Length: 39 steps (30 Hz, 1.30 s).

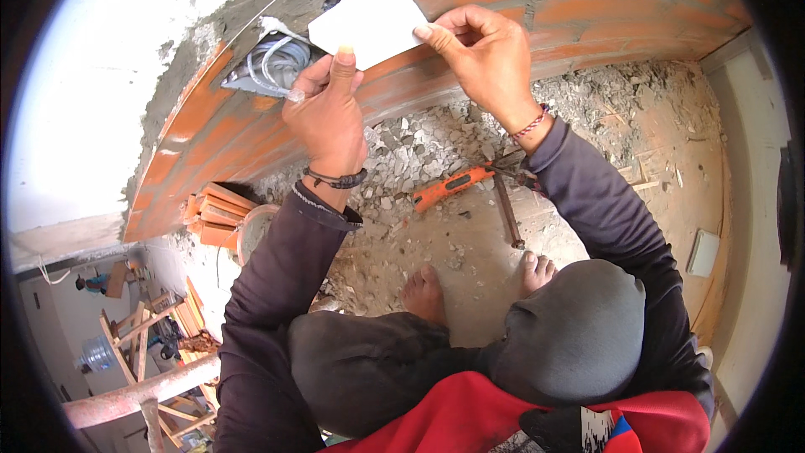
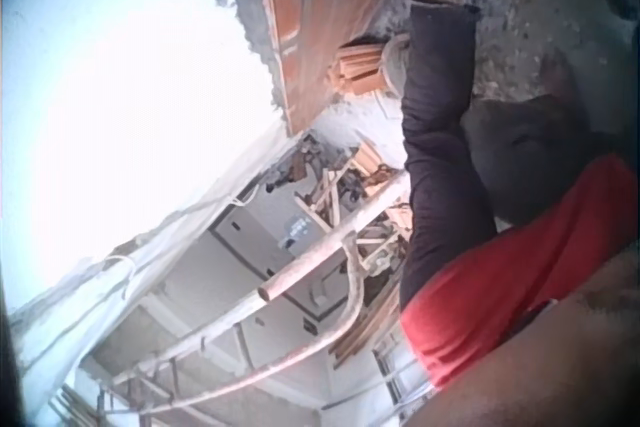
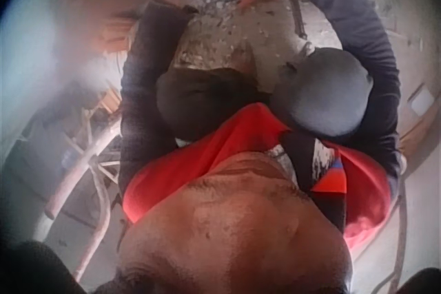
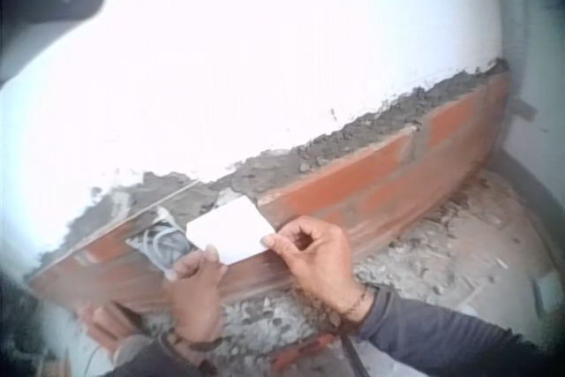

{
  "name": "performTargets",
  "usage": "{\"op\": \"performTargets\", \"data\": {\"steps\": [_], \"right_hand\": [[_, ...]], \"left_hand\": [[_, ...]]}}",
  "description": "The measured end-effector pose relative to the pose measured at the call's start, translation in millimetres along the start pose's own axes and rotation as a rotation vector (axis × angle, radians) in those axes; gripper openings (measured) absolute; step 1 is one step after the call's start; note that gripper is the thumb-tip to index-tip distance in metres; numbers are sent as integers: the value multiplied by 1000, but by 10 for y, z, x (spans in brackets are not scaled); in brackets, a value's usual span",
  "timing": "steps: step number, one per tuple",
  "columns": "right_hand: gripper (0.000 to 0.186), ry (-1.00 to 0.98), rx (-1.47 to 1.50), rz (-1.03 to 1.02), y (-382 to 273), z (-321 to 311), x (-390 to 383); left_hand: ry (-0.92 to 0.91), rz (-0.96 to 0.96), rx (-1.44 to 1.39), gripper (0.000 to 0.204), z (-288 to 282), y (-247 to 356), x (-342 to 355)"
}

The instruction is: The person connects wires to an electrical module, fits it into a wall-mounted box, and then uses a screwdriver to secure a cover plate over the box.

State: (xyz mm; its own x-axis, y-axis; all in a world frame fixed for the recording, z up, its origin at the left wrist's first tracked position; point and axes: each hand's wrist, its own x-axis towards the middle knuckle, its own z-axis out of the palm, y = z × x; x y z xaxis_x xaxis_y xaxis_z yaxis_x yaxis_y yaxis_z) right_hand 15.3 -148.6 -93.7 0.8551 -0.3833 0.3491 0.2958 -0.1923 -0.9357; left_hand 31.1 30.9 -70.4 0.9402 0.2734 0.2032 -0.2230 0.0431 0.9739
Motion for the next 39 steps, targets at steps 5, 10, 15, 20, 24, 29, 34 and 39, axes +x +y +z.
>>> {"op": "performTargets", "data": {"steps": [5,10,15,20,24,29,34,39], "right_hand": [[25,-3,61,-3,92,46,59],[29,49,18,-28,-25,3,15],[30,7,31,-93,28,75,106],[22,67,210,37,254,1,-110],[13,5,417,222,239,5,-417],[24,-381,572,417,-25,166,-753],[48,-561,172,-354,-347,295,-1094],[48,-592,-153,142,177,-289,-1123]], "left_hand": [[-5,-67,17,28,23,96,-1],[23,-58,119,25,88,145,-93],[19,-84,84,23,30,157,-54],[127,-18,231,35,177,176,-393],[-142,-103,407,40,-99,405,-882],[-360,24,579,48,-490,675,-1071],[-282,-434,-93,76,-262,437,-1086],[-746,-314,203,60,-346,815,-961]]}}
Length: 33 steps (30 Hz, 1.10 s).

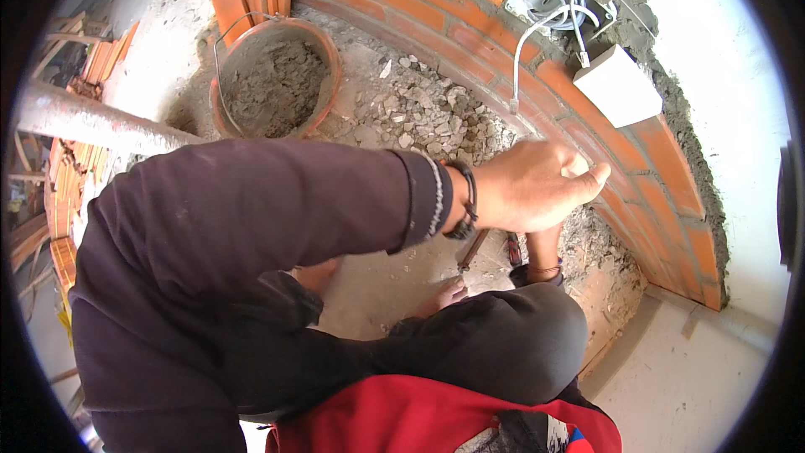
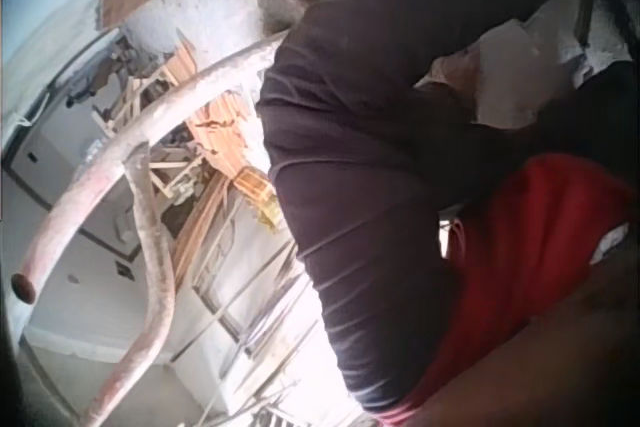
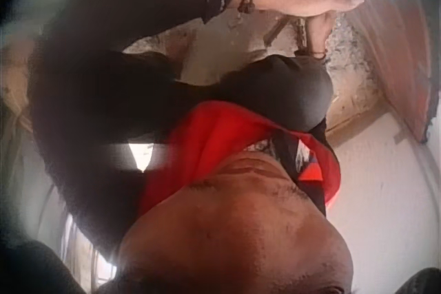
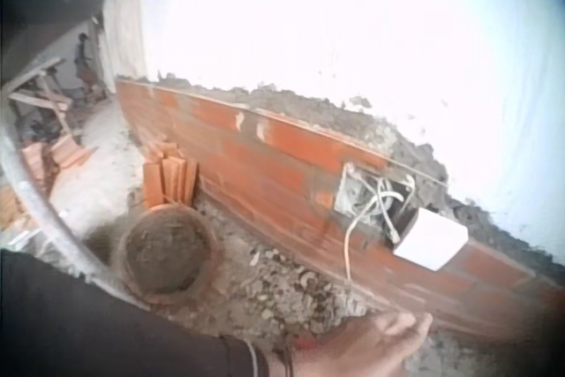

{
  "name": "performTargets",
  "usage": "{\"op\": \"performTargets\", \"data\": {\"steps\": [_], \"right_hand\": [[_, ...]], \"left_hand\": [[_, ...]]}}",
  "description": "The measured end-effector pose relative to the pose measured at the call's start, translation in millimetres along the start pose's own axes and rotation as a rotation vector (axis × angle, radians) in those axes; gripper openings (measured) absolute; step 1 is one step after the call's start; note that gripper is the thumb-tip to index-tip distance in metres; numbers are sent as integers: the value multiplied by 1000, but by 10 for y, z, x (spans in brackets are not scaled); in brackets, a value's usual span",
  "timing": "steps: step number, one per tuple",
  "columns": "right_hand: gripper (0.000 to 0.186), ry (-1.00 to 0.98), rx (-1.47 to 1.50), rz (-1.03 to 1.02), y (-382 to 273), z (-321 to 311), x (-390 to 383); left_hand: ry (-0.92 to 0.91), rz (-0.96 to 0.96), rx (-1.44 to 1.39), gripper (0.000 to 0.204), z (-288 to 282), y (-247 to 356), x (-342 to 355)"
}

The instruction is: The person connects wires to an electrical module, fits it into a wall-mounted box, and then uses a screwdriver to secure a cover plate over the box.

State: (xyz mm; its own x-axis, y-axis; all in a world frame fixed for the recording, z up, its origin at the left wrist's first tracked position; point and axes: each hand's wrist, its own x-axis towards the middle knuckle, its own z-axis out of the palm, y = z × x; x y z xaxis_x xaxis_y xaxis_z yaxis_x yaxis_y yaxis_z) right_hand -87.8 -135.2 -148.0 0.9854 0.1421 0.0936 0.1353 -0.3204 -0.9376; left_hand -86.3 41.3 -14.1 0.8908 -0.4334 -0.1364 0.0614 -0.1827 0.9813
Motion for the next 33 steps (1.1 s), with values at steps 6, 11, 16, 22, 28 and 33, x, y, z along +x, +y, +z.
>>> {"op": "performTargets", "data": {"steps": [6,11,16,22,28,33], "right_hand": [[51,-328,701,375,-203,-473,-438],[41,-876,656,254,-1308,-738,-1051],[31,-978,-187,710,-1520,-1051,-1574],[22,-524,-647,767,-1599,-1267,-1522],[22,-164,-819,184,-2145,-794,-148],[21,130,-619,-279,-1964,-448,467]], "left_hand": [[439,89,245,43,-359,-490,170],[25,203,-96,48,-21,-365,-2],[-594,771,-322,59,767,-147,-714],[-949,660,-196,69,808,-299,-1029],[-153,419,-266,30,563,-613,-509],[426,362,-464,49,114,-472,125]]}}
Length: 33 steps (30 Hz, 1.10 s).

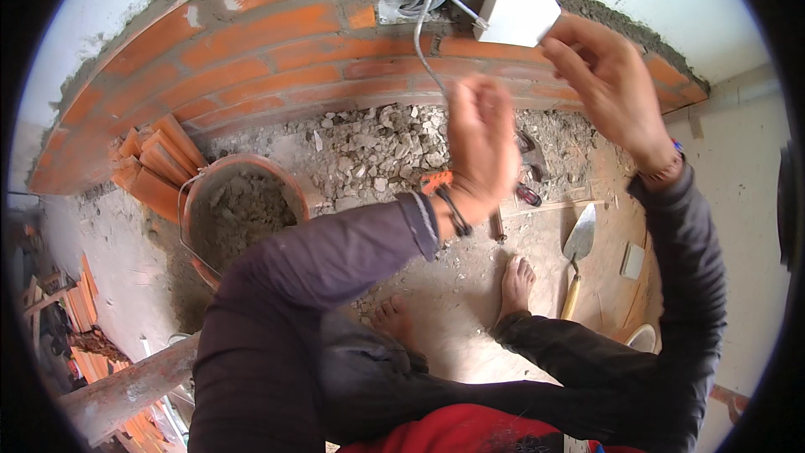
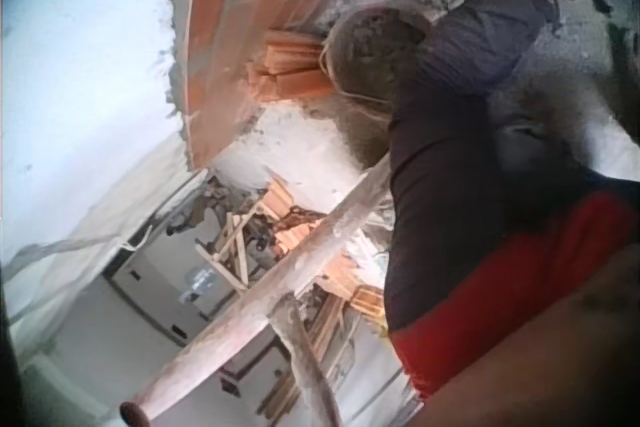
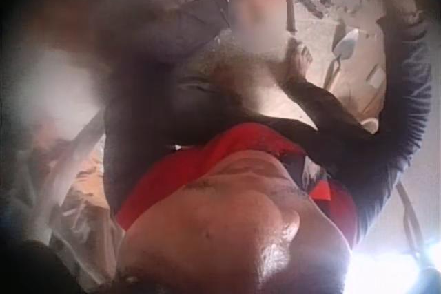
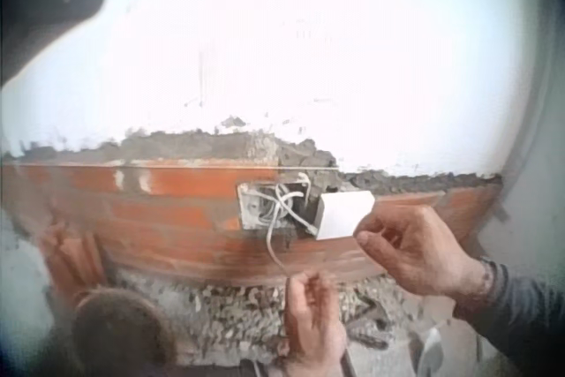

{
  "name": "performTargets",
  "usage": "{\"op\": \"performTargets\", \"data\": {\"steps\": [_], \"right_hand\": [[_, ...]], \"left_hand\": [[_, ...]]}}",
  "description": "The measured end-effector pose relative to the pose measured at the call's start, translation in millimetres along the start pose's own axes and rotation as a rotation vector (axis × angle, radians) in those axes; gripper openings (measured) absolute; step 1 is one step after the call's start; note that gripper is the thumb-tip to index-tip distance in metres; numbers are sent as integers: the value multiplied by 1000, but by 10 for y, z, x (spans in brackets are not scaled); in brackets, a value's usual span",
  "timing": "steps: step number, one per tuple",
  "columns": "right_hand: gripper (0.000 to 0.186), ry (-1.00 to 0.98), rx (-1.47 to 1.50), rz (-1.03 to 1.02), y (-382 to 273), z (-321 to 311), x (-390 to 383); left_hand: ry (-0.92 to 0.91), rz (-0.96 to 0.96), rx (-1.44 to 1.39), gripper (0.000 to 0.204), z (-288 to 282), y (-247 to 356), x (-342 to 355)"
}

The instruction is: The person connects wires to an electrical module, fits it into a wall-mounted box, and then uses a screwdriver to secure a cover plate over the box.

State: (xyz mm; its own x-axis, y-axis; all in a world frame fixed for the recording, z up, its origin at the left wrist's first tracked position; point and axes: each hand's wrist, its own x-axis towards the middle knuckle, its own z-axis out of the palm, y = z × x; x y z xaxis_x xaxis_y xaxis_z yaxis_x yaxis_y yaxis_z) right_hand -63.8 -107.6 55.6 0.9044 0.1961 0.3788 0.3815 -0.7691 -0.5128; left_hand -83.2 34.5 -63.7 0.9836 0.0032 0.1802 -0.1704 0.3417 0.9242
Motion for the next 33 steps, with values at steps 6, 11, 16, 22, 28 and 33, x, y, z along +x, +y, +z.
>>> {"op": "performTargets", "data": {"steps": [6,11,16,22,28,33], "right_hand": [[28,260,295,201,81,728,178],[28,296,341,189,98,901,255],[20,354,350,201,-33,1041,290],[16,462,339,226,104,1173,310],[19,409,392,205,152,1365,395],[25,438,439,224,31,1394,343]], "left_hand": [[401,169,494,46,-528,-227,616],[180,-150,214,43,-596,-100,675],[98,-60,328,38,-817,-196,820],[177,-130,243,35,-768,105,888],[198,-220,213,36,-770,276,1003],[261,-193,116,35,-762,248,1066]]}}
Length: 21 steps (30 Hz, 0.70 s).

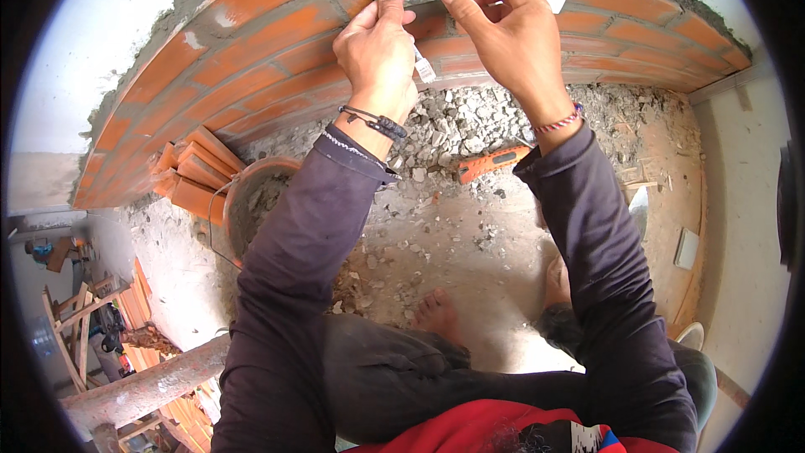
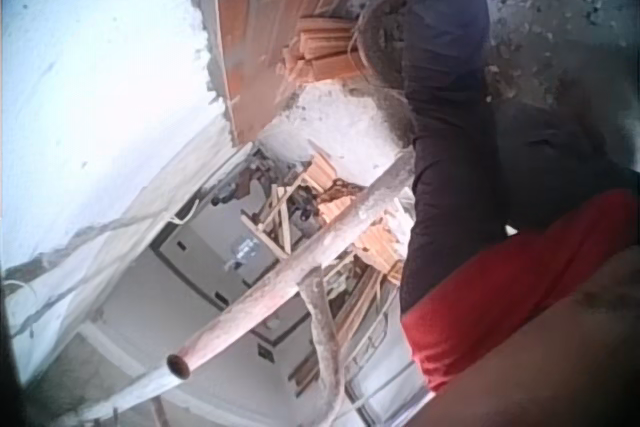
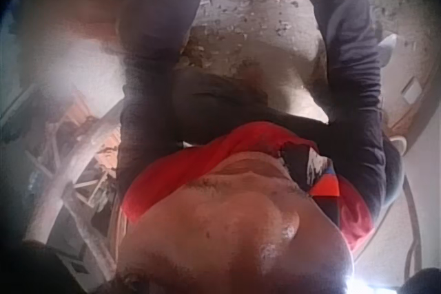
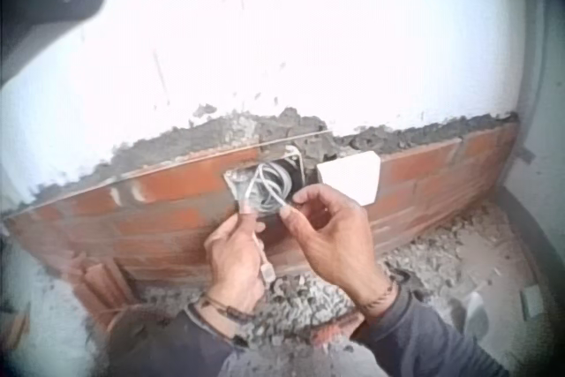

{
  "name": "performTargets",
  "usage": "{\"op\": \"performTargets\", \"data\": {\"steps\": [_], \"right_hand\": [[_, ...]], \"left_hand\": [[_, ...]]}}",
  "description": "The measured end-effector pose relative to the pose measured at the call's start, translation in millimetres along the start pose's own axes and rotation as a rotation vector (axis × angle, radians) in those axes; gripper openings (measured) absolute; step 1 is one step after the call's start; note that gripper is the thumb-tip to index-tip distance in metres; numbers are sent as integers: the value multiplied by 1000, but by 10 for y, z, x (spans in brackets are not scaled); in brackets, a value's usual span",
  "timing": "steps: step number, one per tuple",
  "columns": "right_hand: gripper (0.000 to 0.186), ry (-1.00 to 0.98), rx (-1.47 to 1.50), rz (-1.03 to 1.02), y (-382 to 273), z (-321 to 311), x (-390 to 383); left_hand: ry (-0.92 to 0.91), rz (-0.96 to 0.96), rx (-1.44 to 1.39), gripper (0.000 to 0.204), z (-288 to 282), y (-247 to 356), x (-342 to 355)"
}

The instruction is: The person connects wires to an electrical module, fits it into a wall-mounted box, and then uses a screwdriver to secure a cover plate over the box.

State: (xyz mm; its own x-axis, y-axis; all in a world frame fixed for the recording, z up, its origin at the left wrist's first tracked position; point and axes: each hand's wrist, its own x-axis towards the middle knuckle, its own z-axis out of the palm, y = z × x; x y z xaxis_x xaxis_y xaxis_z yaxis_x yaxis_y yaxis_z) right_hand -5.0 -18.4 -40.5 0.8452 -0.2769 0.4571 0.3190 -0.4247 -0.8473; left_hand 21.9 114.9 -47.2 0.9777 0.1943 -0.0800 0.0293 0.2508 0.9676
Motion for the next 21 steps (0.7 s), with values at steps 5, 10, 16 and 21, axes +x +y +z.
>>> {"op": "performTargets", "data": {"steps": [5,10,16,21], "right_hand": [[40,-46,127,88,-28,6,-239],[40,-305,174,177,-43,62,-471],[21,-324,380,360,157,123,-410],[15,-154,230,245,247,181,-257]], "left_hand": [[91,85,-85,31,41,-51,49],[68,-38,-36,38,40,-18,19],[-13,-23,-18,38,-46,3,34],[-70,58,-127,40,-48,-38,9]]}}
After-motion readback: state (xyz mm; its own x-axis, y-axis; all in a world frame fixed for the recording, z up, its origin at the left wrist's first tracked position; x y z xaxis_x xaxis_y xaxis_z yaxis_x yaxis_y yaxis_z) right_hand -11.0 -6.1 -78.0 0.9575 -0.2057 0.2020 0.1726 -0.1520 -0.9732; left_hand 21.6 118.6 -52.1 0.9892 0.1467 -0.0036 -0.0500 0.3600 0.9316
